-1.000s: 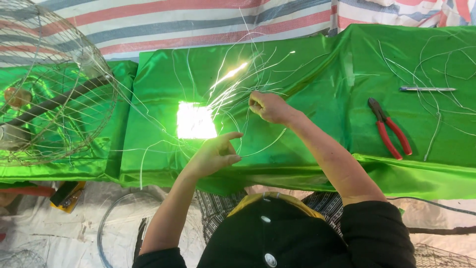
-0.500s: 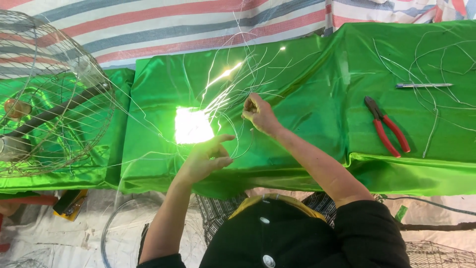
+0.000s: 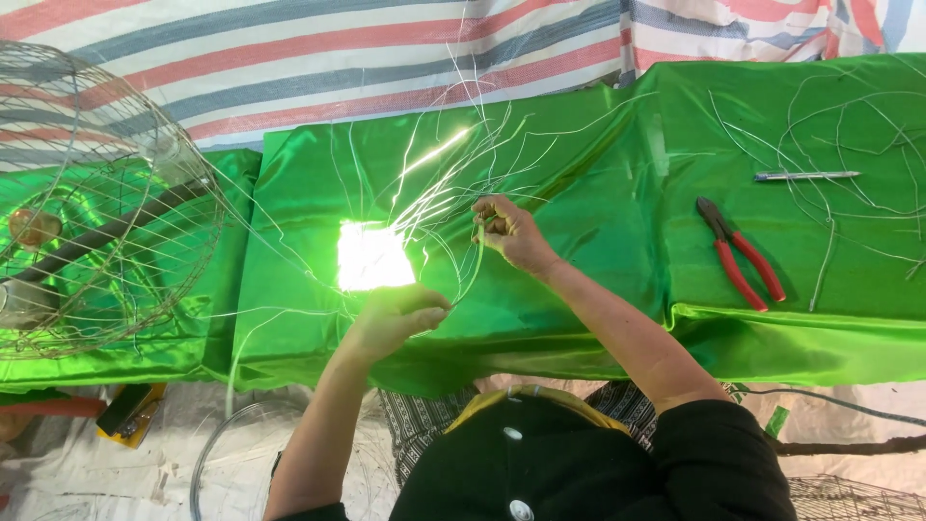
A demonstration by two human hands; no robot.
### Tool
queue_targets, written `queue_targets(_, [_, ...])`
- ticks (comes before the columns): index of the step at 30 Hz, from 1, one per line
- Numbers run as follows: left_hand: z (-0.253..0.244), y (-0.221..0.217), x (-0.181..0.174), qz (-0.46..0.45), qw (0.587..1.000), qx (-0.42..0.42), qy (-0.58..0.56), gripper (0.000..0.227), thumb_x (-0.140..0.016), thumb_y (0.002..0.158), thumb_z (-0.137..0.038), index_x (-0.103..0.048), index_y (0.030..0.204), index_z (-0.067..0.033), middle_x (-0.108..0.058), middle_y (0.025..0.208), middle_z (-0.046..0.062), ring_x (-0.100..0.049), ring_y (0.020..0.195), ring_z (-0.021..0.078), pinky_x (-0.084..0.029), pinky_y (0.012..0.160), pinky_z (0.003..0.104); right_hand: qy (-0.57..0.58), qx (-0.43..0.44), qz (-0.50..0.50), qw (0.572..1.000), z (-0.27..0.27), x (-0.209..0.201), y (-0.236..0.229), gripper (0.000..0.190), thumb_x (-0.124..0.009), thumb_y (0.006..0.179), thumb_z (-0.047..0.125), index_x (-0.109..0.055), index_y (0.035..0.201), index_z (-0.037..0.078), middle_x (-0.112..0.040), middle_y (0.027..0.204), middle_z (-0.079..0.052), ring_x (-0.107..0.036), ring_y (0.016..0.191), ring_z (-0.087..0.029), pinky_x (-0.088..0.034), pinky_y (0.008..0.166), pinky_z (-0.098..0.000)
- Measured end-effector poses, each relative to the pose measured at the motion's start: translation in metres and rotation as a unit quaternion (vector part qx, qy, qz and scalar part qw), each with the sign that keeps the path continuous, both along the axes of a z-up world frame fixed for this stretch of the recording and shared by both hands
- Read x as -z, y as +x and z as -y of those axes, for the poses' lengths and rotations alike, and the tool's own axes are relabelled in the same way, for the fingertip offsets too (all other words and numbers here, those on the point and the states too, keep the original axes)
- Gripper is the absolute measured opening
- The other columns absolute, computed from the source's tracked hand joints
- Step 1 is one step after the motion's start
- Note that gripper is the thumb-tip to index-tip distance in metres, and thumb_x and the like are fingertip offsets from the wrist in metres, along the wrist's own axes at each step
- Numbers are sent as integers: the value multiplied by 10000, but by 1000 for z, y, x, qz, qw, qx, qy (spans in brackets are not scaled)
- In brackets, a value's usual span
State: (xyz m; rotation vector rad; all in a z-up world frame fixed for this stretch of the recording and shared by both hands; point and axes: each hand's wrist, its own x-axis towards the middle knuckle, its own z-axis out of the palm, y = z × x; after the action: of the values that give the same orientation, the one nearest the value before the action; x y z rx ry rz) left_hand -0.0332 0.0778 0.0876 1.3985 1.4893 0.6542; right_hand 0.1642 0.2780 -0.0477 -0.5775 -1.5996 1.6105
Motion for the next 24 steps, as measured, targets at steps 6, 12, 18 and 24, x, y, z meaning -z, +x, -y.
queue_targets(6, [1,-5,5,-7,999,-27,18,383,-731,918,-408,-795,1117,-87,-766,873,155,-746,856,279,-599,830,436,35,100,24,994,15,-28,0,646,-576,805,-179,-429,1357,124,-569,1179,-148,-703,807,-226,-580,711,-370])
queue_targets(12, [3,10,-15,-13,999,-34,-2,327,-705,944,-291,-758,1149,-42,-759,1031,211,-743,1004,363,-577,911,528,35,207,-6,978,22,-28,-7,558,-562,832,-175,-394,1283,108,-579,992,-129,-675,816,-215,-565,761,-342])
queue_targets(18, [4,5,-4,25,999,-30,26,414,-730,929,-415,-767,1097,-38,-758,1029,226,-743,986,380,-584,891,536,-13,251,-94,963,19,-33,-6,527,-593,790,-161,-397,1195,113,-636,939,-120,-718,817,-195,-628,747,-315])
queue_targets(24, [6,9,-7,52,997,-37,52,281,-736,932,-278,-766,1063,-31,-758,1108,243,-737,1040,413,-575,913,576,12,307,-134,942,8,-36,-5,633,-644,766,-172,-385,1252,141,-610,931,-117,-685,761,-180,-616,684,-278])
